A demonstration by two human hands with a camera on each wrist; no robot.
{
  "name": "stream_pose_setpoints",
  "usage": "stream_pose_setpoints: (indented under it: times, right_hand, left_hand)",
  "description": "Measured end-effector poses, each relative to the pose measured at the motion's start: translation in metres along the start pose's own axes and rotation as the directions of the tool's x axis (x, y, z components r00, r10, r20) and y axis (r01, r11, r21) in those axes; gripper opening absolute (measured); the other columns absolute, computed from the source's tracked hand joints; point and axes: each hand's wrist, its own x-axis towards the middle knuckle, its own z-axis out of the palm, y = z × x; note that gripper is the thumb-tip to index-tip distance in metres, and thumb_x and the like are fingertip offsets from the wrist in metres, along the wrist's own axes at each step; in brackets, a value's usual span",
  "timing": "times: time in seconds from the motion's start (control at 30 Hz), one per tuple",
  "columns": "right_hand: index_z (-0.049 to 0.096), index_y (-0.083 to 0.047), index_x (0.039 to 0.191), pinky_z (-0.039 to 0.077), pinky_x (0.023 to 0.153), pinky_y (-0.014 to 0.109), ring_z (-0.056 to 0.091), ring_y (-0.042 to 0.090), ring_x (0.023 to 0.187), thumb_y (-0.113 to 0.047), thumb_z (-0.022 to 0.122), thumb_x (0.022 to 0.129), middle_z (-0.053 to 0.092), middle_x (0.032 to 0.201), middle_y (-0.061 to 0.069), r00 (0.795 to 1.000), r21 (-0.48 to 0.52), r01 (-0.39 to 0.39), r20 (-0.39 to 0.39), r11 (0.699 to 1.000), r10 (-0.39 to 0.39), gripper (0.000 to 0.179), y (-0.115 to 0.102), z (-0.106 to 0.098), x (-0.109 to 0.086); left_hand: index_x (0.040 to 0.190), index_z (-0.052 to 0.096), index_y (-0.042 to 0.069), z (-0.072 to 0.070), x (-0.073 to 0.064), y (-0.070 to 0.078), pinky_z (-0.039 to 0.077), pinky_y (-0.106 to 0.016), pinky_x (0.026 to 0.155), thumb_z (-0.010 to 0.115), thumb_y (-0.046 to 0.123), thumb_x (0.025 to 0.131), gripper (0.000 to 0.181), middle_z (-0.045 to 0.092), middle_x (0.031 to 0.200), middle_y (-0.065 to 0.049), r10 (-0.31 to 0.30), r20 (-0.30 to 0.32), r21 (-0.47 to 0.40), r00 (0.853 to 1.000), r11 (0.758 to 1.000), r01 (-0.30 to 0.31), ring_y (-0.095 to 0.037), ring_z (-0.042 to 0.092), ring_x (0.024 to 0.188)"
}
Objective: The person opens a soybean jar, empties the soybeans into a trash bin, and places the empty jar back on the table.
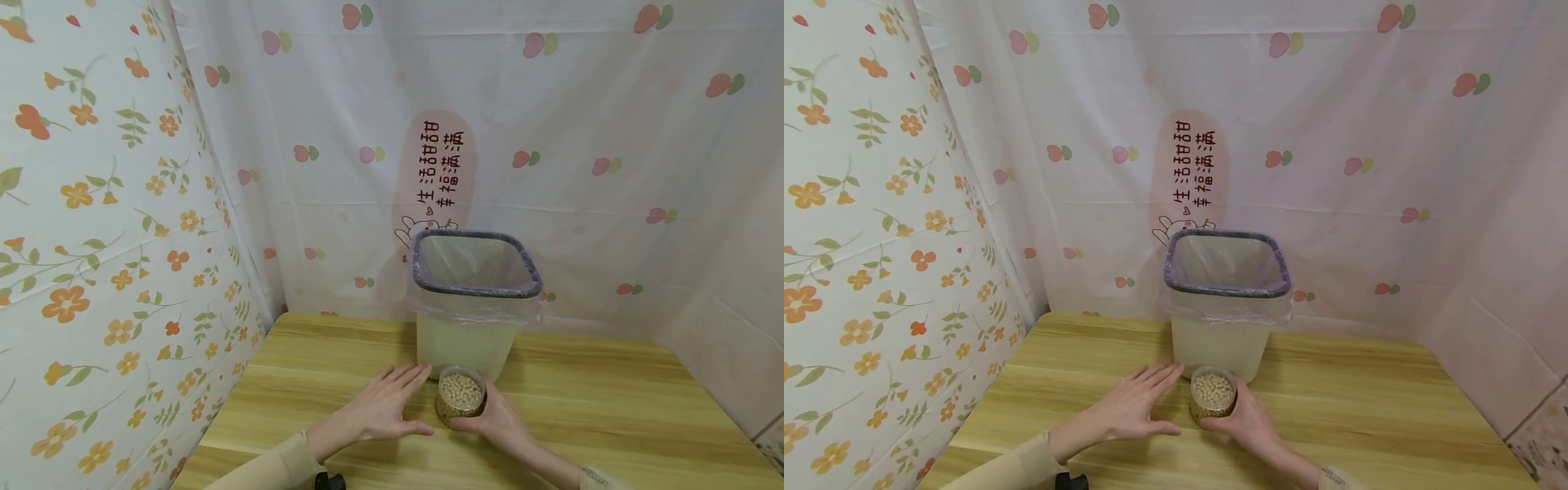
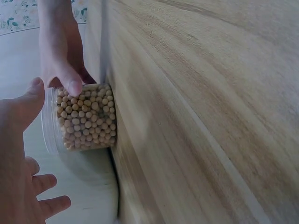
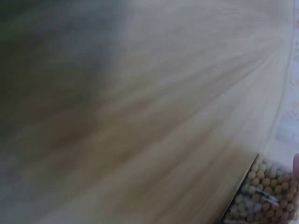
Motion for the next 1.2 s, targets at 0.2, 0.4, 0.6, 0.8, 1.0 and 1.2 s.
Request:
stream_pose_setpoints:
  times: [0.2,0.4,0.6,0.8,1.0,1.2]
  right_hand:
    - [0.042,0.001,0.149,0.051,0.102,0.059,0.062,0.042,0.126,-0.035,0.097,0.067,0.063,0.138,0.024,0.999,0.076,-0.018,-0.026,0.997,0.02,0.105,-0.004,0.004,0.0]
    - [0.045,0.005,0.144,0.052,0.102,0.056,0.063,0.039,0.123,-0.025,0.097,0.067,0.064,0.133,0.023,0.999,0.144,0.005,-0.036,0.99,0.001,0.098,-0.004,0.003,-0.002]
    - [0.049,0.001,0.142,0.053,0.099,0.047,0.065,0.034,0.12,-0.024,0.097,0.065,0.067,0.13,0.018,1.0,0.15,0.006,0.018,0.989,-0.009,0.094,-0.007,-0.001,-0.012]
    - [0.047,-0.007,0.142,0.055,0.09,0.033,0.064,0.031,0.117,-0.027,0.093,0.07,0.063,0.132,0.017,0.977,0.186,0.105,0.165,0.977,-0.136,0.088,-0.018,-0.011,-0.024]
    - [0.042,-0.01,0.146,0.055,0.092,0.03,0.061,0.022,0.12,-0.027,0.088,0.077,0.058,0.137,0.015,0.938,0.216,0.211,0.231,0.953,-0.26,0.085,-0.031,-0.02,-0.036]
    - [0.043,-0.019,0.148,0.053,0.094,0.028,0.06,0.01,0.121,-0.028,0.09,0.075,0.06,0.138,0.007,0.927,0.207,0.267,0.212,0.941,-0.309,0.087,-0.046,-0.03,-0.045]
  left_hand:
    - [0.166,0.015,0.016,0.0,0.001,0.002,0.039,-0.056,0.119,0.046,0.077,0.094,0.099,0.029,0.171,-0.004,-0.003,0.008,0.001,1.0,1.0,0.003,-0.029,0.039,0.153]
    - [0.166,0.016,0.015,-0.001,0.003,0.003,0.04,-0.054,0.119,0.046,0.077,0.094,0.099,0.03,0.17,-0.004,0.012,-0.023,0.016,1.0,1.0,-0.011,-0.029,0.041,0.152]
    - [0.165,0.02,0.014,-0.014,0.002,0.004,0.04,-0.052,0.12,0.052,0.072,0.095,0.097,0.033,0.169,-0.005,0.047,-0.058,-0.027,0.997,0.998,-0.049,-0.027,0.043,0.151]
    - [0.165,0.021,0.015,-0.034,0.003,0.005,0.04,-0.05,0.121,0.068,0.058,0.093,0.096,0.031,0.169,-0.001,0.182,-0.095,-0.159,0.979,0.968,-0.195,-0.022,0.04,0.152]
    - [0.165,0.02,0.023,-0.05,0.002,0.011,0.037,-0.045,0.124,0.075,0.057,0.087,0.101,0.03,0.17,0.004,0.295,-0.106,-0.198,0.95,0.93,-0.311,-0.018,0.037,0.153]
    - [0.162,0.029,0.022,-0.062,-0.001,0.018,0.034,-0.042,0.125,0.078,0.056,0.085,0.097,0.035,0.167,0.003,0.372,-0.105,-0.208,0.922,0.899,-0.386,-0.015,0.035,0.154]
